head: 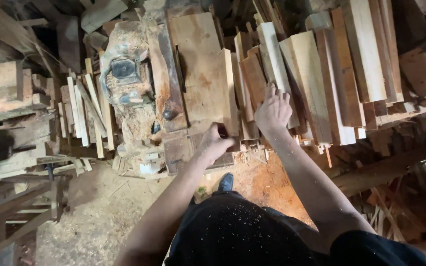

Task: Feeding thin wooden strips into a woodworking machine for processing

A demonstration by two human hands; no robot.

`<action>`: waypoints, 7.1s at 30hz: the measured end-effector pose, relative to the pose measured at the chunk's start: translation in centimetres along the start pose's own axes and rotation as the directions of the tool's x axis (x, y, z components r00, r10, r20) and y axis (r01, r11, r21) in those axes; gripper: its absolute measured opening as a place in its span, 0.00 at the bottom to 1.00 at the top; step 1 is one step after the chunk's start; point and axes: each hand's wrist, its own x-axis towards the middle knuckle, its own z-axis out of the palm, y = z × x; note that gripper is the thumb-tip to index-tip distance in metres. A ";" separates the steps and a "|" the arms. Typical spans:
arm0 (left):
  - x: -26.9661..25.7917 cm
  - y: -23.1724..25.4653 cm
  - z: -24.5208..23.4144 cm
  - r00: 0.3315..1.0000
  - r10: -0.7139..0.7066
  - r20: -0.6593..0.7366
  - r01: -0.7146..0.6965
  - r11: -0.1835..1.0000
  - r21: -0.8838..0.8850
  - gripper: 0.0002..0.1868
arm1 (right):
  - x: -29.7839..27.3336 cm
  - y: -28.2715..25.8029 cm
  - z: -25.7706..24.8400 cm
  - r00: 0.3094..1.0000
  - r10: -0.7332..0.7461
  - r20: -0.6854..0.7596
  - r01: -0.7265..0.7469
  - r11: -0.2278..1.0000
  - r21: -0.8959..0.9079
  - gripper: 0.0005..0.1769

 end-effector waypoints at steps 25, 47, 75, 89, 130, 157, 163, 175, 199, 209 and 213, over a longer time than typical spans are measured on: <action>-4.5 -11.1 -4.0 0.986 0.067 -0.151 -0.046 0.989 0.140 0.24 | -7.7 -12.5 9.9 0.991 -0.083 0.106 -0.003 0.772 0.636 0.16; -5.1 -8.0 -5.1 0.994 0.103 0.045 -0.112 0.940 0.321 0.48 | -6.8 -14.2 8.8 0.987 -0.117 0.110 0.026 0.790 0.612 0.14; -0.1 -11.5 -6.4 0.972 0.216 0.097 -0.236 0.895 0.378 0.36 | -2.8 -15.3 10.0 0.991 -0.132 0.025 0.087 0.770 0.632 0.12; -0.9 -7.1 -8.4 0.980 0.187 0.074 -0.200 0.871 0.448 0.42 | 1.1 -16.2 12.2 0.988 -0.154 0.027 0.108 0.800 0.590 0.13; 9.4 -7.0 -8.5 0.986 0.155 0.063 -0.152 0.670 0.726 0.48 | 3.1 -16.4 12.7 0.983 -0.117 0.144 0.019 0.835 0.549 0.12; 0.4 1.3 -9.6 0.973 0.211 0.092 -0.206 0.619 0.758 0.35 | -1.5 -15.2 9.6 0.985 -0.163 0.062 0.085 0.756 0.649 0.13; -6.2 -7.3 -6.4 0.998 -0.019 -0.059 0.035 0.962 0.272 0.28 | -12.9 -9.8 6.8 0.961 -0.260 0.097 0.162 0.809 0.564 0.08; -8.0 0.0 -12.5 0.985 0.072 -0.155 -0.065 0.997 0.052 0.26 | -9.4 -9.1 -0.4 0.746 -0.442 -0.498 0.652 0.338 0.678 0.07; -11.7 -3.6 -7.8 0.985 0.087 0.149 -0.136 0.924 0.357 0.62 | -5.5 -13.8 10.4 0.989 -0.129 0.071 0.061 0.797 0.601 0.12; -9.1 -5.2 -7.5 0.975 0.167 0.144 -0.211 0.892 0.399 0.52 | -4.7 -15.1 8.1 0.984 -0.105 0.141 0.002 0.812 0.584 0.14; -8.9 -5.6 -7.4 0.972 0.188 0.144 -0.231 0.889 0.395 0.52 | -5.0 -15.3 7.5 0.983 -0.090 0.160 -0.019 0.817 0.577 0.15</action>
